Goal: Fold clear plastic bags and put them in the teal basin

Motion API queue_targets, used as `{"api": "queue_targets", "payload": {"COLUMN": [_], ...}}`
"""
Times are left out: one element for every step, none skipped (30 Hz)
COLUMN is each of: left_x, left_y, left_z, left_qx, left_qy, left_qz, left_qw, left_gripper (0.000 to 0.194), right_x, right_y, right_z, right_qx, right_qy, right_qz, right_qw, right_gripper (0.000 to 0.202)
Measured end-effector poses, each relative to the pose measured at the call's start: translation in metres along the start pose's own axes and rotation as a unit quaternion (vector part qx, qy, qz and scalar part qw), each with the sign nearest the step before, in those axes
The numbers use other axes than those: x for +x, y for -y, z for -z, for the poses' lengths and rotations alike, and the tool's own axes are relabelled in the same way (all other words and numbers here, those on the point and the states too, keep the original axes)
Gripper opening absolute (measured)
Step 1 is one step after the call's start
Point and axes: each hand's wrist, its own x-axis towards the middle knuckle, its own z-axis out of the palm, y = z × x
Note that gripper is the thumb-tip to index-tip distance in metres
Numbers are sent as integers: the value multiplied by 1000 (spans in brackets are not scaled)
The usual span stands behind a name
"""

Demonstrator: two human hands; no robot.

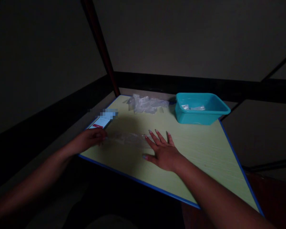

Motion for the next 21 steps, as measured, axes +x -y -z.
{"api": "queue_targets", "payload": {"left_x": [1,2,2,3,3,3,3,3,3,2,2,1,1,1,0,0,0,0,0,0,0], "left_y": [0,0,0,0,0,-1,-2,-3,-4,-5,-5,-6,-5,-5,-4,-4,-3,-3,-3,-3,-3], "left_z": [-2,-4,-6,-8,-10,-11,-12,-13,-14,-15,-16,-16,-17,-17,-16,-16,-15,-14,-13,-12,-12], "left_qx": [-45,-87,-127,-163,-197,-229,-259,-287,-310,-325,-332,-331,-322,-304,-280,-252,-222,-193,-166,-144,-127], "left_qy": [-3,-6,-11,-15,-17,-21,-25,-27,-28,-26,-22,-16,-9,-6,-5,-8,-13,-19,-25,-30,-36], "left_qz": [9,20,33,46,59,70,78,82,82,80,78,75,72,68,62,55,49,44,41,39,39], "left_qw": [999,996,991,985,978,971,962,954,947,942,940,940,944,950,958,966,974,980,985,988,991], "left_gripper": [21,21,23,25,26,28,29,31,32,34,36,38,39,39,38,37,35,32,29,26,23], "right_x": [0,0,0,0,0,0,0,0,0,0,0,0,0,0,0,0,0,0,0,0,0], "right_y": [0,0,1,1,1,1,1,0,0,0,0,0,1,1,1,1,1,1,1,1,1], "right_z": [0,1,1,1,1,2,2,2,2,2,2,2,2,2,2,2,2,2,2,2,2], "right_qx": [0,0,-1,-1,0,0,1,3,5,7,8,9,9,8,8,8,9,9,10,11,11], "right_qy": [3,5,6,8,9,9,8,7,6,5,4,6,10,13,16,18,18,17,15,14,13], "right_qz": [-1,-2,-3,-3,-3,-3,-2,-1,-1,-1,-2,-3,-4,-5,-6,-6,-6,-5,-5,-5,-5], "right_qw": [1000,1000,1000,1000,1000,1000,1000,1000,1000,1000,1000,1000,1000,1000,1000,1000,1000,1000,1000,1000,1000], "right_gripper": [75,75,75,75,75,75,75,75,74,74,74,74,74,74,74,74,74,74,74,74,74]}}
